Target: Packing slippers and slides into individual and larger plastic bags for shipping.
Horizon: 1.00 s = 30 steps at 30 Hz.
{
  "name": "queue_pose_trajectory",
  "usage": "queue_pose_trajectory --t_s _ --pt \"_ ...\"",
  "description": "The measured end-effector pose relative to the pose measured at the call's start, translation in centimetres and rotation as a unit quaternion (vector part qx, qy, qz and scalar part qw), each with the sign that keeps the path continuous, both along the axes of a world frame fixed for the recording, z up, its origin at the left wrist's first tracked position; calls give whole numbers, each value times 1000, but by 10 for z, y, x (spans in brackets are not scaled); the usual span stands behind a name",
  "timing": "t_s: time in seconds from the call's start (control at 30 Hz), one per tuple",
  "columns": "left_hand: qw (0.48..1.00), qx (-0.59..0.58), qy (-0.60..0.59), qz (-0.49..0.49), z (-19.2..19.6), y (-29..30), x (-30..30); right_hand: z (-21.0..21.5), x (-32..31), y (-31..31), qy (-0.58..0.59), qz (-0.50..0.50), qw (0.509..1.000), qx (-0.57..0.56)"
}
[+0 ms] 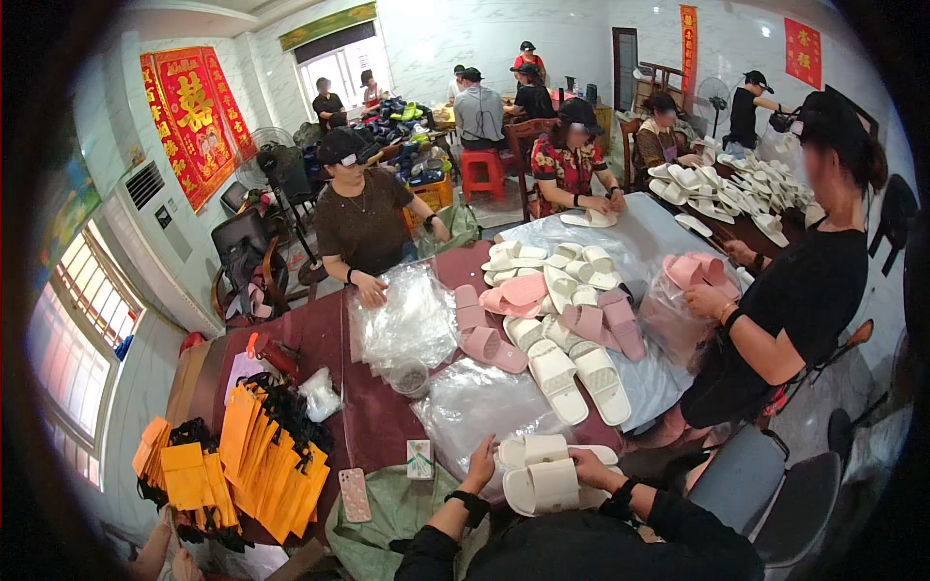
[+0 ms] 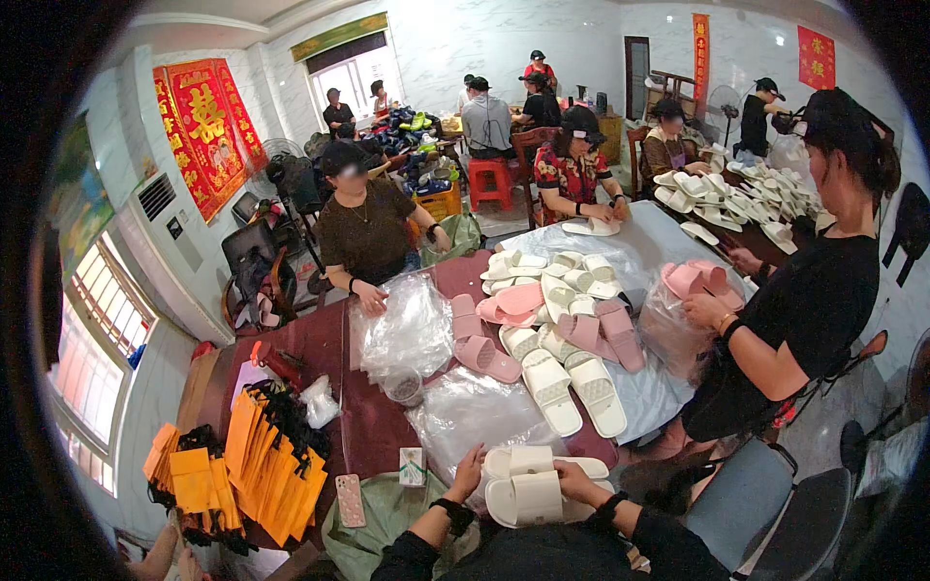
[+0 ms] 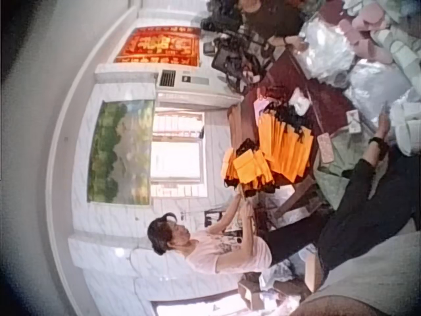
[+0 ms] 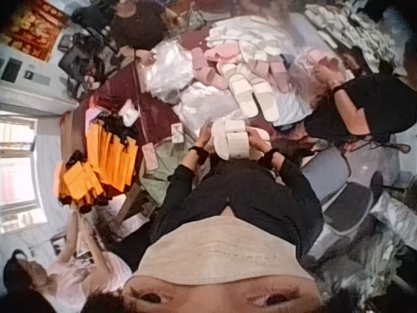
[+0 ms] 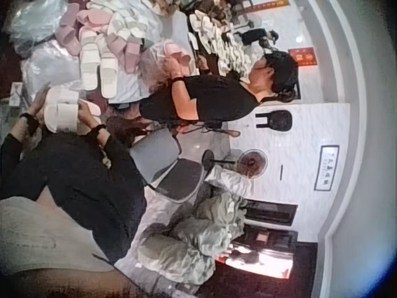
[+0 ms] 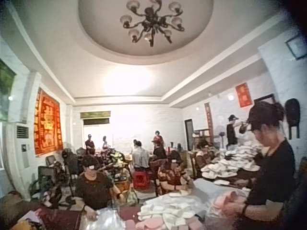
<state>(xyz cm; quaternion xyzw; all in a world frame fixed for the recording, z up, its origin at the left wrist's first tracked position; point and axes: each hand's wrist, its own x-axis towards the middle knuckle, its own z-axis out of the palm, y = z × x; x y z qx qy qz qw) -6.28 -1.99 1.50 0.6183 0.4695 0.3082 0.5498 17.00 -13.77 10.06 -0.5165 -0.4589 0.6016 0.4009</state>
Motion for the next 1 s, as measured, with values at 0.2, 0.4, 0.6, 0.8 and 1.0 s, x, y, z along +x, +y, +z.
queue_pose_trajectory --t_s 0.2,0.4,0.6,0.8,1.0 --pt "999 47 -19 -10 -35 5 8 4 5 7 -29 23 998 51" --pt "994 10 90 -61 16 -13 28 -17 15 6 -88 16 992 94" --pt "962 224 122 -100 33 -40 49 -62 14 6 -263 -111 946 151" --pt "934 274 214 -83 47 -40 58 -28 14 6 -463 -134 833 272" --pt "850 392 345 -79 74 -48 66 1 4 5 -461 -162 827 277"
